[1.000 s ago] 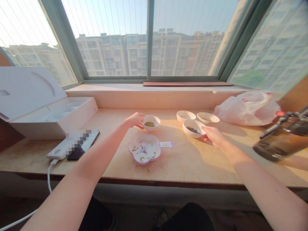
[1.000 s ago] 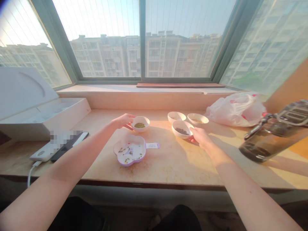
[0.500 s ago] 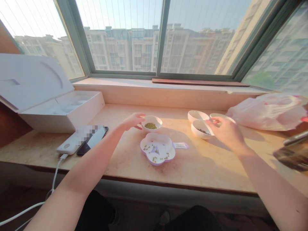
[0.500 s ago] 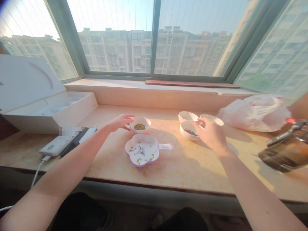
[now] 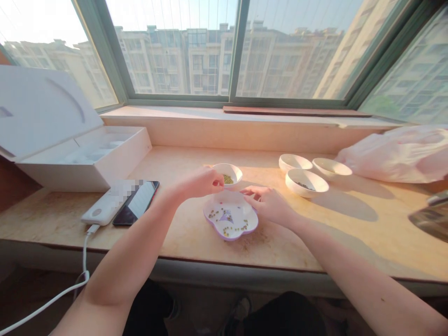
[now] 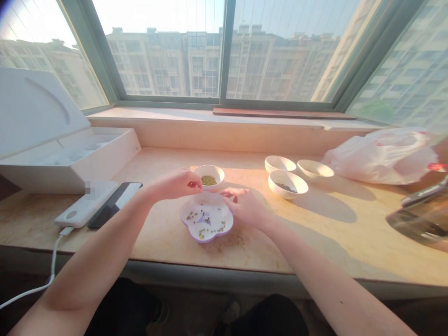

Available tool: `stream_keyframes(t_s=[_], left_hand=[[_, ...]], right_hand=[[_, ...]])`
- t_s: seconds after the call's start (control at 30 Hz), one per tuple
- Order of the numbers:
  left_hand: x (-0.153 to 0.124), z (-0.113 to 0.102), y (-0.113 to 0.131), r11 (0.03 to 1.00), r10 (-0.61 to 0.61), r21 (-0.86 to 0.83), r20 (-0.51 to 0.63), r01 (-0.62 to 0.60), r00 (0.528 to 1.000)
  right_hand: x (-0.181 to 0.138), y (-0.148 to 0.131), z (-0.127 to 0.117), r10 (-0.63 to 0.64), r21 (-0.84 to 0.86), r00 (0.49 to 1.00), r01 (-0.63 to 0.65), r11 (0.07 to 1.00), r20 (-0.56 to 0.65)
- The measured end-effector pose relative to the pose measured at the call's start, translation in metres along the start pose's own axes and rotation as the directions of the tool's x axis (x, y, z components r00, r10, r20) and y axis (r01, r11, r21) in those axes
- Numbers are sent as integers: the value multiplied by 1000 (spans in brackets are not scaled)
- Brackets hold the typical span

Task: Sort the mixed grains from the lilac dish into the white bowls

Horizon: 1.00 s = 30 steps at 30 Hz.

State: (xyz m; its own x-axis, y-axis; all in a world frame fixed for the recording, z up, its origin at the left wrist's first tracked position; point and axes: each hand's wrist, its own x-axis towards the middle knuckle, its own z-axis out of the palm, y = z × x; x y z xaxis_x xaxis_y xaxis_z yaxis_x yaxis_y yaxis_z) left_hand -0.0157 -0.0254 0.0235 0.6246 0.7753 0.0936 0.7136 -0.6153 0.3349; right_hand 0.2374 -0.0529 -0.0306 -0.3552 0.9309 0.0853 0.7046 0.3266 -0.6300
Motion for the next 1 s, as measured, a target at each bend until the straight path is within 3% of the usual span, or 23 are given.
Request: stream_keyframes(t_s=[0.1,0.2,0.33,0.47,0.6,0.73,0.87,1.0], left_hand=[[-4,4,12,1000,0,-18,174,3,985],[-5,11,19,998,-50,45,232,41,971],[-4,18,26,984,-117,164,265,75,957],[-1,19,31,970,-176,222,341,103,923],[-2,21,35,958,-182,273,341,88,922],[-3,27,36,956,-143,290,326,45,935],[-1,31,34,954,-103,300,304,8,947],[2,22,31,976,-23,219,203,-23,979]], right_hand=[[9,-13,-5,-52,-75,998,50,996,-26],[30,-30,-22,-122,-144,993,122,982,11],[57,-41,-44,-121,-38,965,133,990,232],[61,-28,-44,-96,44,979,89,995,182],[47,-23,-38,-94,-19,970,101,995,224],[38,-33,-35,-167,-116,945,206,972,282],[35,-39,-31,-167,-165,933,228,960,318],[34,-39,-30,-206,-121,911,264,957,357]])
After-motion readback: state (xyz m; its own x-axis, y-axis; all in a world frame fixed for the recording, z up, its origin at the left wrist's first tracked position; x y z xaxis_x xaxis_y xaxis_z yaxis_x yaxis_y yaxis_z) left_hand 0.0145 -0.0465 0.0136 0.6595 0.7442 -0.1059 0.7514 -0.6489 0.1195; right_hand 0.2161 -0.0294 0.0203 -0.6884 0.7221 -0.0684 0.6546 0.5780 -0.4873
